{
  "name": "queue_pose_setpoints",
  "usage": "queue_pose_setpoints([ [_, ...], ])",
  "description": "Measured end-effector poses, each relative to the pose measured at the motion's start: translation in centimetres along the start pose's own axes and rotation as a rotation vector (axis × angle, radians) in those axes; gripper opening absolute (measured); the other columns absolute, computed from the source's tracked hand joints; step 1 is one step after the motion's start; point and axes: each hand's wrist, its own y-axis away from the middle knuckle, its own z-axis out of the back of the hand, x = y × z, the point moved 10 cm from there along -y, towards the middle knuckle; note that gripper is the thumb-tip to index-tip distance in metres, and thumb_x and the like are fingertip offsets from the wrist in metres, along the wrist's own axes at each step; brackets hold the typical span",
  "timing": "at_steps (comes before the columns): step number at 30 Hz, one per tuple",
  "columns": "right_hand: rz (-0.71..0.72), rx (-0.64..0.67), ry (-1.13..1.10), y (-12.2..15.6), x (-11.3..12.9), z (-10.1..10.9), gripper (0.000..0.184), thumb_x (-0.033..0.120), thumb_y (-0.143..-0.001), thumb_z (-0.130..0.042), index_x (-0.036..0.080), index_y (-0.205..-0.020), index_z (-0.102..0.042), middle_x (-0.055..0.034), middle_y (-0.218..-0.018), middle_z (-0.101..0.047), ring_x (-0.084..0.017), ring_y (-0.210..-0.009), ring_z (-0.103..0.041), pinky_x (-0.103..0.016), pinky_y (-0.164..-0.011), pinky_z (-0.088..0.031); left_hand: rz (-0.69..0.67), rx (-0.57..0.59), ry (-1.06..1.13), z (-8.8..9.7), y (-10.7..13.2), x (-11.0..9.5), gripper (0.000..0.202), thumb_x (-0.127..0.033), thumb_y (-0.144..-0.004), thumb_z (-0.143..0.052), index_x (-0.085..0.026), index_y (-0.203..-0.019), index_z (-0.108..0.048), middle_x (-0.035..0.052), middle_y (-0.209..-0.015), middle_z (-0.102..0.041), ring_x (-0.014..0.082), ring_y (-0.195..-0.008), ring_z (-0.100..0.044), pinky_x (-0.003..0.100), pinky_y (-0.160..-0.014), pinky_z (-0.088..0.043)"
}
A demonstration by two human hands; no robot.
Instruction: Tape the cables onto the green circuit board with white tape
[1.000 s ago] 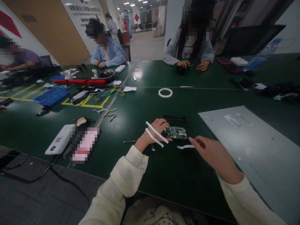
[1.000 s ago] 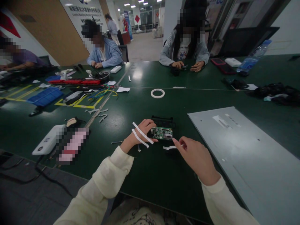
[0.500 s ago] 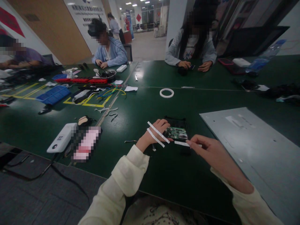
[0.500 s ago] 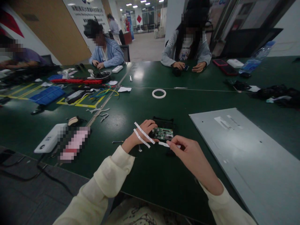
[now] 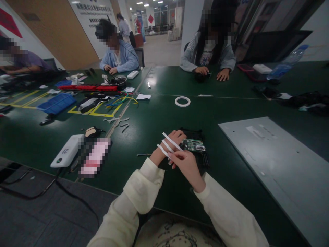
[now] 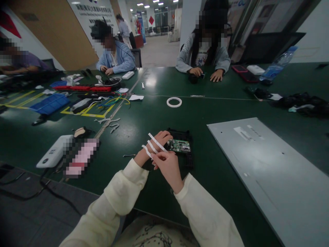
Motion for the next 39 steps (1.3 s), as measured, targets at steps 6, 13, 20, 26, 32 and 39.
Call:
queue_pose_setpoints([
  [6,0.085,-0.114,0.394,0.6,0.7,0.5,0.035,0.043,-0.082,-0.055,0.017,-0.059,-0.063,-0.0011,-0.054,-0.061,-0.012,-0.048,-0.057,-0.024,-0.056,-0.044,-0.007,-0.025,0.01,0.1,0.0,-0.7,0.023,-0.023,-0.084,-0.05,-0.015,-0.105,-0.053,0.0082,-0.11,-0.05,0.0206,-0.1,-0.047,0.033,-0.09,-0.041],
  [13,0.245,-0.208,1.138,1.4,2.6,-0.9,0.04,0.042,-0.088,-0.044,0.017,-0.062,-0.061,-0.0059,-0.057,-0.062,-0.018,-0.052,-0.059,-0.026,-0.047,-0.028,-0.012,-0.048,0.034,0.3,0.1,-0.5,0.054,-0.06,-0.072,-0.058,-0.014,-0.102,-0.054,0.0095,-0.107,-0.051,0.0233,-0.094,-0.049,0.036,-0.086,-0.043],
  [20,0.418,-0.265,1.149,2.9,5.0,-0.5,0.024,0.033,-0.088,-0.048,0.016,-0.077,-0.062,-0.0051,-0.07,-0.063,-0.017,-0.063,-0.059,-0.026,-0.053,-0.035,0.006,-0.068,0.046,0.4,0.1,0.0,0.047,-0.055,-0.077,-0.056,-0.015,-0.102,-0.053,0.0088,-0.106,-0.05,0.0228,-0.095,-0.049,0.036,-0.087,-0.043],
  [26,0.79,-0.109,1.06,5.2,7.2,-3.3,0.035,0.027,-0.089,-0.045,0.015,-0.12,-0.055,-0.0088,-0.124,-0.053,-0.025,-0.114,-0.045,-0.038,-0.095,-0.035,0.003,-0.101,0.06,1.4,0.3,0.0,0.046,-0.052,-0.077,-0.057,-0.015,-0.103,-0.053,0.009,-0.107,-0.049,0.0222,-0.099,-0.047,0.036,-0.089,-0.042],
  [32,0.737,0.032,1.112,4.8,5.9,-4.8,0.053,0.045,-0.089,-0.042,0.016,-0.134,-0.043,-0.0047,-0.144,-0.032,-0.033,-0.133,-0.016,-0.058,-0.105,-0.016,0.019,-0.118,0.07,1.7,0.2,0.2,0.046,-0.053,-0.074,-0.06,-0.016,-0.099,-0.056,0.0084,-0.104,-0.051,0.0223,-0.096,-0.047,0.038,-0.088,-0.043],
  [39,0.74,0.023,1.028,4.9,7.0,-3.6,0.052,0.043,-0.089,-0.04,0.021,-0.136,-0.039,-0.005,-0.144,-0.032,-0.029,-0.133,-0.02,-0.055,-0.106,-0.016,0.031,-0.102,0.074,1.5,0.4,0.4,0.033,-0.041,-0.08,-0.056,-0.016,-0.101,-0.055,0.0074,-0.104,-0.052,0.02,-0.097,-0.048,0.035,-0.088,-0.041],
])
